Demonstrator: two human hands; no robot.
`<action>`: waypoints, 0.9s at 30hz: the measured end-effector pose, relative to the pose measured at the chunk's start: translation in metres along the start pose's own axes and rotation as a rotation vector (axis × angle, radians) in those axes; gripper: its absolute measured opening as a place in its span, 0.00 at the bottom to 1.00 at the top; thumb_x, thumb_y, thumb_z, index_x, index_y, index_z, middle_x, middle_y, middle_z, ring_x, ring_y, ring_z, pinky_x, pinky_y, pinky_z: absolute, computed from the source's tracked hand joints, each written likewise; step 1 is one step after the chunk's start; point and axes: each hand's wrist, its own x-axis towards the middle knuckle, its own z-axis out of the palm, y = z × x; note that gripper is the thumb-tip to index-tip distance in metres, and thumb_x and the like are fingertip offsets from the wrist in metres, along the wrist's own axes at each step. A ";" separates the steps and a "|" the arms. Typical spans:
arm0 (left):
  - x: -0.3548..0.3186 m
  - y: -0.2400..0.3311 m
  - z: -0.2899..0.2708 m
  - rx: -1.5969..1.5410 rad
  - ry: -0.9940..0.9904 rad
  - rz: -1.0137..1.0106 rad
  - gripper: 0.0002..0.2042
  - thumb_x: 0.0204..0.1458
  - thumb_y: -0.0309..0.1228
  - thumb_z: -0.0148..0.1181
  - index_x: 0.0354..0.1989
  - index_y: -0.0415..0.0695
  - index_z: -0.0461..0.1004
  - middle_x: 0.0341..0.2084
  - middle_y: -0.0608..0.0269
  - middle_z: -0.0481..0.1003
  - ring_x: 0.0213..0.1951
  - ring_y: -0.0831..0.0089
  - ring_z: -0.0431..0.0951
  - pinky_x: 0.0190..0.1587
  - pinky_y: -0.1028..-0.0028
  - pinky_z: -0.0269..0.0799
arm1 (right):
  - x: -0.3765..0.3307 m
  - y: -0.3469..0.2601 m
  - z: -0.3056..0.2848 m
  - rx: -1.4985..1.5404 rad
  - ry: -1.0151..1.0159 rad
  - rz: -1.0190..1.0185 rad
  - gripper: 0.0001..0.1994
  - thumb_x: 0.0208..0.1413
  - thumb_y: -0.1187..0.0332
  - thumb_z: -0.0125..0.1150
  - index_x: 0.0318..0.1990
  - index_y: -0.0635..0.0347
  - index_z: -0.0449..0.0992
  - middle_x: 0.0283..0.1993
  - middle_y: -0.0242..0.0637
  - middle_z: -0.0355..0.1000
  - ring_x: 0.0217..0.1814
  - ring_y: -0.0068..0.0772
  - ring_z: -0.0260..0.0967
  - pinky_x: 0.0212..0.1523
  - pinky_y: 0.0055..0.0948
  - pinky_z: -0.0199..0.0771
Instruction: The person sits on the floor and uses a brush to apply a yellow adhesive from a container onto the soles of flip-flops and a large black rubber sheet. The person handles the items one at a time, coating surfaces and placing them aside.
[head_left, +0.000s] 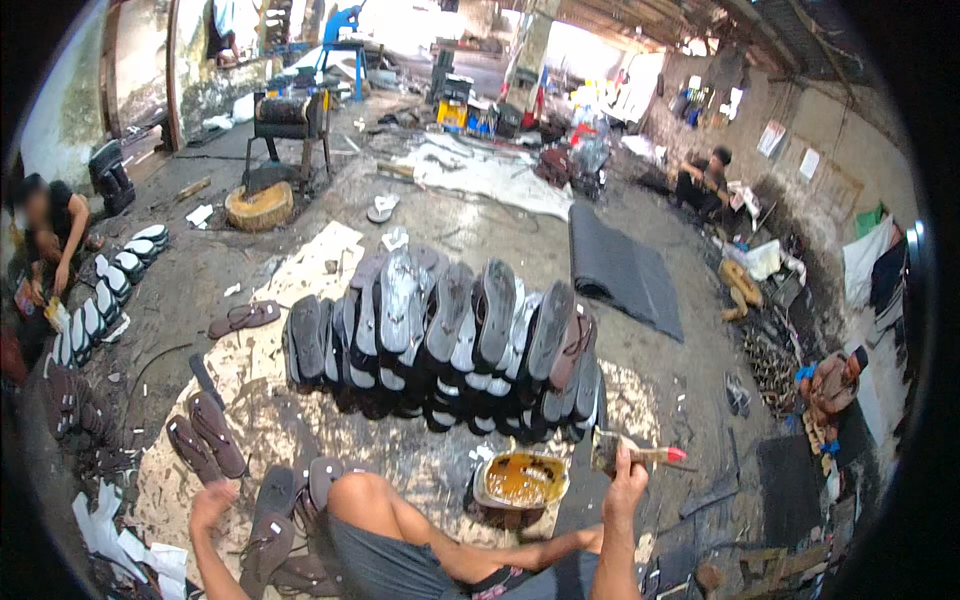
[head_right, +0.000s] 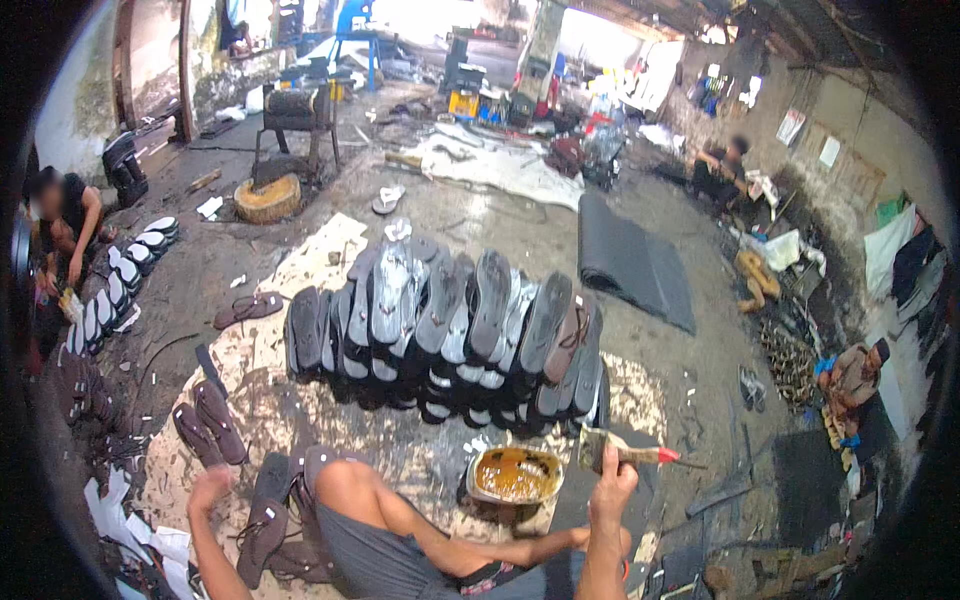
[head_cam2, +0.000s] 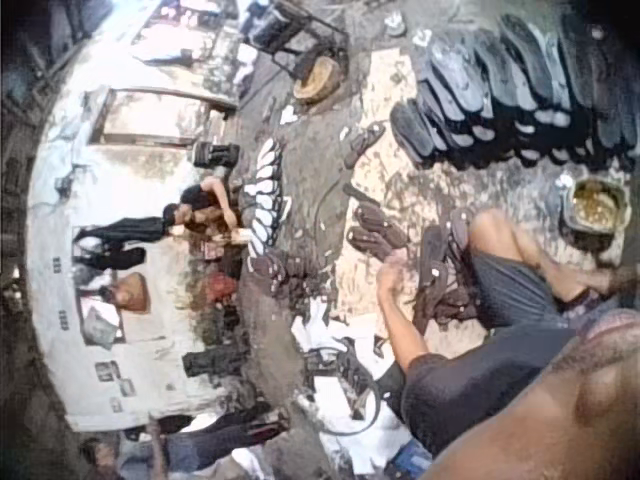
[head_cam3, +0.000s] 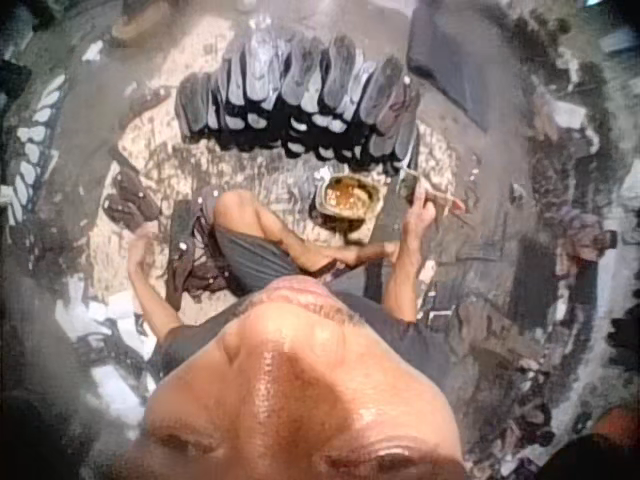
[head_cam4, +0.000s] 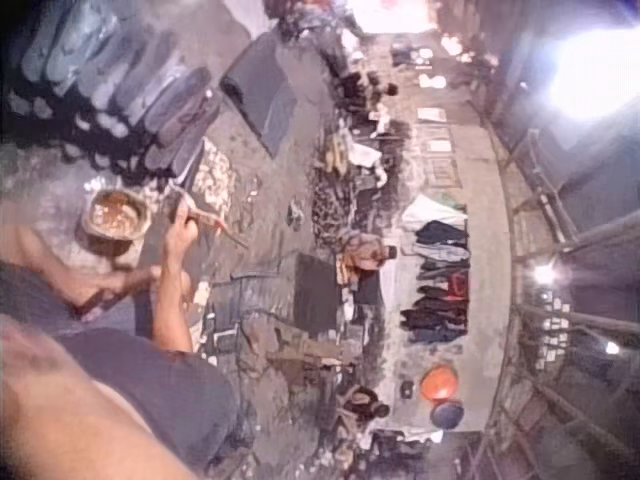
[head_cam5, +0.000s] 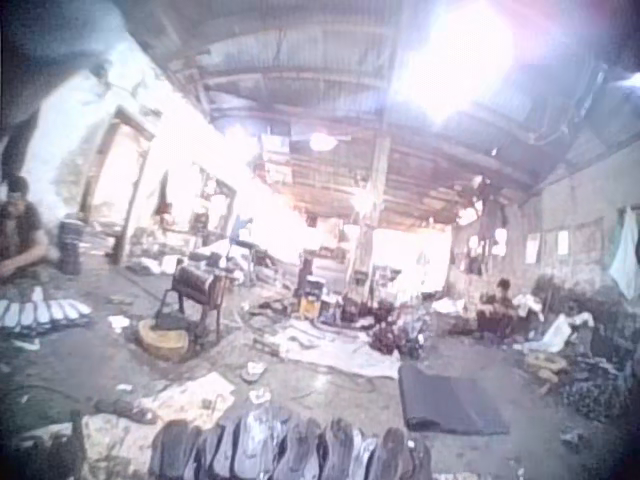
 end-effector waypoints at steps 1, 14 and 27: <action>0.014 0.002 -0.013 -0.067 0.381 0.106 0.46 0.49 0.50 0.74 0.72 0.40 0.59 0.68 0.44 0.64 0.69 0.55 0.65 0.68 0.61 0.61 | 0.000 -0.008 0.004 -0.001 0.014 -0.018 0.15 0.68 0.59 0.61 0.49 0.62 0.78 0.43 0.23 0.74 0.42 0.16 0.66 0.44 0.23 0.67; 0.065 0.124 0.008 0.438 1.036 -0.322 0.31 0.48 0.51 0.69 0.60 0.53 0.76 0.66 0.52 0.64 0.67 0.51 0.64 0.68 0.52 0.61 | 0.014 0.014 0.050 -0.147 -0.067 0.104 0.20 0.67 0.57 0.60 0.48 0.71 0.79 0.45 0.40 0.79 0.44 0.33 0.75 0.45 0.37 0.75; -0.125 0.078 0.076 0.579 0.371 0.232 0.26 0.55 0.49 0.61 0.60 0.53 0.69 0.72 0.41 0.52 0.72 0.42 0.53 0.71 0.47 0.50 | -0.022 0.037 0.179 0.155 -0.562 -0.018 0.25 0.64 0.53 0.63 0.51 0.73 0.76 0.47 0.47 0.76 0.44 0.38 0.73 0.45 0.37 0.77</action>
